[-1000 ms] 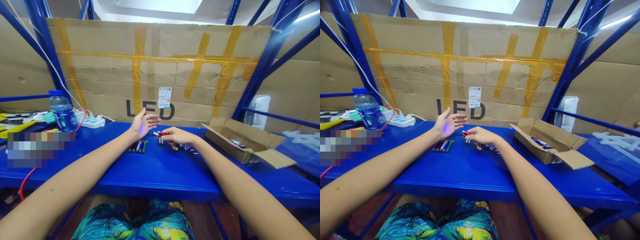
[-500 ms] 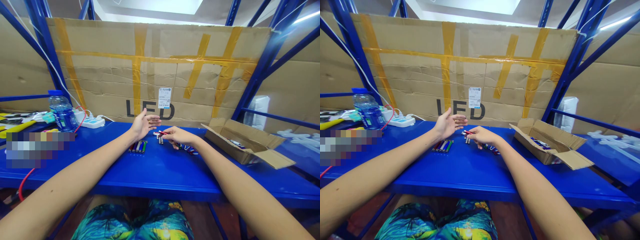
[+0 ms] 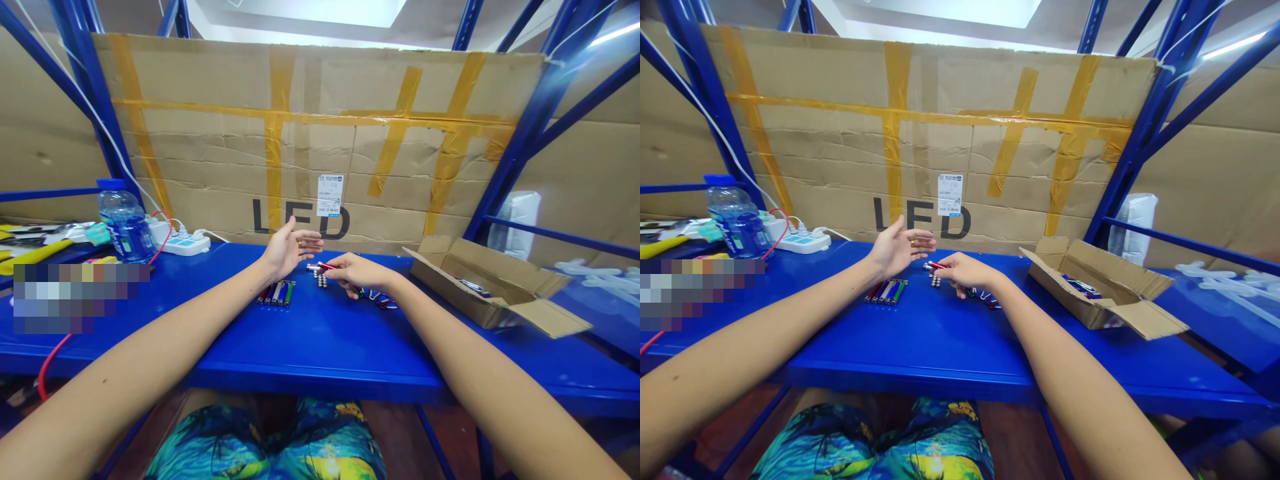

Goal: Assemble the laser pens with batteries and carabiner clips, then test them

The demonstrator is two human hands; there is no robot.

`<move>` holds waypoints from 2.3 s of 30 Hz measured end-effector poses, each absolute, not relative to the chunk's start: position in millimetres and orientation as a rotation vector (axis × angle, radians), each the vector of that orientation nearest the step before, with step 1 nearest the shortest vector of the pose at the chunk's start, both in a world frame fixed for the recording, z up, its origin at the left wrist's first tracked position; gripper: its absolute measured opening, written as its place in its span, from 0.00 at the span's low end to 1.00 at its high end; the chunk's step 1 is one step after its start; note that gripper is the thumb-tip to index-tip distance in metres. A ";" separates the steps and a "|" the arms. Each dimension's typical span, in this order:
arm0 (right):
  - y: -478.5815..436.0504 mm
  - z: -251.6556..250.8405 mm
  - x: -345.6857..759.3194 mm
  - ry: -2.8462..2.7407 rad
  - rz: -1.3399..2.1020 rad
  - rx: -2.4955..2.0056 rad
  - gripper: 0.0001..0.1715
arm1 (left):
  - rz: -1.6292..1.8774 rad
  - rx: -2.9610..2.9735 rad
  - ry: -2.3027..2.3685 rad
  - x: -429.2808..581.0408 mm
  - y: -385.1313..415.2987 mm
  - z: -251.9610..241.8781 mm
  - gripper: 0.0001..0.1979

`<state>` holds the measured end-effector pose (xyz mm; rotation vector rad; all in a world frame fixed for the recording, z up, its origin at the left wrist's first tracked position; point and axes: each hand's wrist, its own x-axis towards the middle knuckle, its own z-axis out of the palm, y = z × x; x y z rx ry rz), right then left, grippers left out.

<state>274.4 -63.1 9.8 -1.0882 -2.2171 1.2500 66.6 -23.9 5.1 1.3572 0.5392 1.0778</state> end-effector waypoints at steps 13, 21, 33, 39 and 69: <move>-68.1 14.9 273.7 -2.264 1.129 -1.123 0.12 | 1.053 1.379 0.523 66.4 -22.5 5.0 0.35; -67.6 15.3 274.7 -2.282 1.105 -1.125 0.16 | 1.077 1.398 0.536 65.8 -22.5 3.2 0.37; -66.5 14.7 275.0 -2.300 1.151 -1.091 0.15 | 1.048 1.420 0.525 66.0 -21.9 3.2 0.38; -65.0 13.3 275.6 -2.311 1.139 -1.109 0.16 | 1.048 1.435 0.531 66.0 -23.0 3.4 0.38; -68.4 14.0 274.2 -2.185 1.145 -1.148 0.19 | 1.036 1.462 0.550 66.4 -24.7 4.9 0.37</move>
